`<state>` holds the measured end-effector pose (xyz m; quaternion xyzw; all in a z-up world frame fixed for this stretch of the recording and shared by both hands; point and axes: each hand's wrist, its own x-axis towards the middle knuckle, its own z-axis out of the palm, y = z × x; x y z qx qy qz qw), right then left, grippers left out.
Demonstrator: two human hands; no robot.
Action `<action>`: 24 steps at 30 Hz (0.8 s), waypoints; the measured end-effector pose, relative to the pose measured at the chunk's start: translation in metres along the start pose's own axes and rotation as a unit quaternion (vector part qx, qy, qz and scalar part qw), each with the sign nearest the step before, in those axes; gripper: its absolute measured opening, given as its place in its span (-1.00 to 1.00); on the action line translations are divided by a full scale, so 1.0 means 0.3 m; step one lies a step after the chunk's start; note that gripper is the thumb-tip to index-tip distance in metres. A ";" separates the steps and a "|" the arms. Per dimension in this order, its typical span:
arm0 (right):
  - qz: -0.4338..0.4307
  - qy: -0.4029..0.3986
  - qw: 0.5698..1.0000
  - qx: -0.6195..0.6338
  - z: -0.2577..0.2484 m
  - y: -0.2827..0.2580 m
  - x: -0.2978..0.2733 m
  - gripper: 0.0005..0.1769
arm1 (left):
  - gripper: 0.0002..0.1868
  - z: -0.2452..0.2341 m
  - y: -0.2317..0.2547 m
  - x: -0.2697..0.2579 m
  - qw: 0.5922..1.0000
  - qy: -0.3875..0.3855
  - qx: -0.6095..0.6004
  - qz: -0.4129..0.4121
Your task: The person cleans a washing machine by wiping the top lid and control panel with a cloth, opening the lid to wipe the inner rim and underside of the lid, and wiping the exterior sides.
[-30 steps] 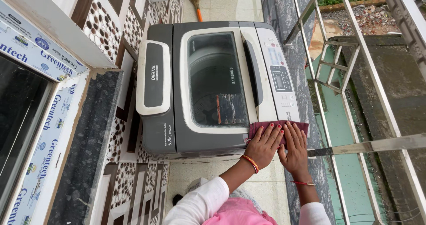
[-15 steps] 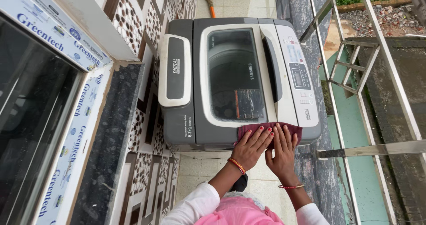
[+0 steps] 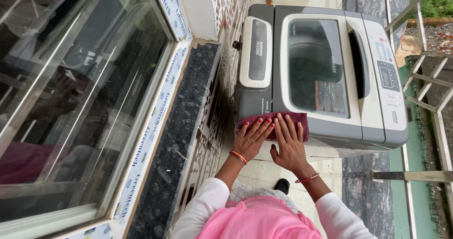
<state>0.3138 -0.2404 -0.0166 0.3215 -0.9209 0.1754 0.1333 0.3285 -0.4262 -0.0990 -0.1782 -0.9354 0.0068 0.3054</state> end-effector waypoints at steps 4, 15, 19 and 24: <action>-0.011 -0.041 0.999 0.003 0.030 -0.081 0.060 0.07 | -0.33 0.006 -0.085 -0.067 0.998 0.017 -0.063 -0.016; -0.030 -0.024 0.999 -0.028 0.002 -0.066 0.058 0.00 | -0.22 0.017 -0.044 -0.043 0.994 -0.029 -0.095 -0.036; -0.052 -0.003 0.998 -0.030 -0.049 -0.002 0.029 -0.02 | -0.19 0.017 0.035 -0.009 0.997 -0.015 -0.072 -0.037; -0.031 -0.021 0.999 -0.031 -0.138 0.173 -0.067 -0.01 | -0.15 0.054 0.225 0.099 0.995 -0.049 -0.080 -0.025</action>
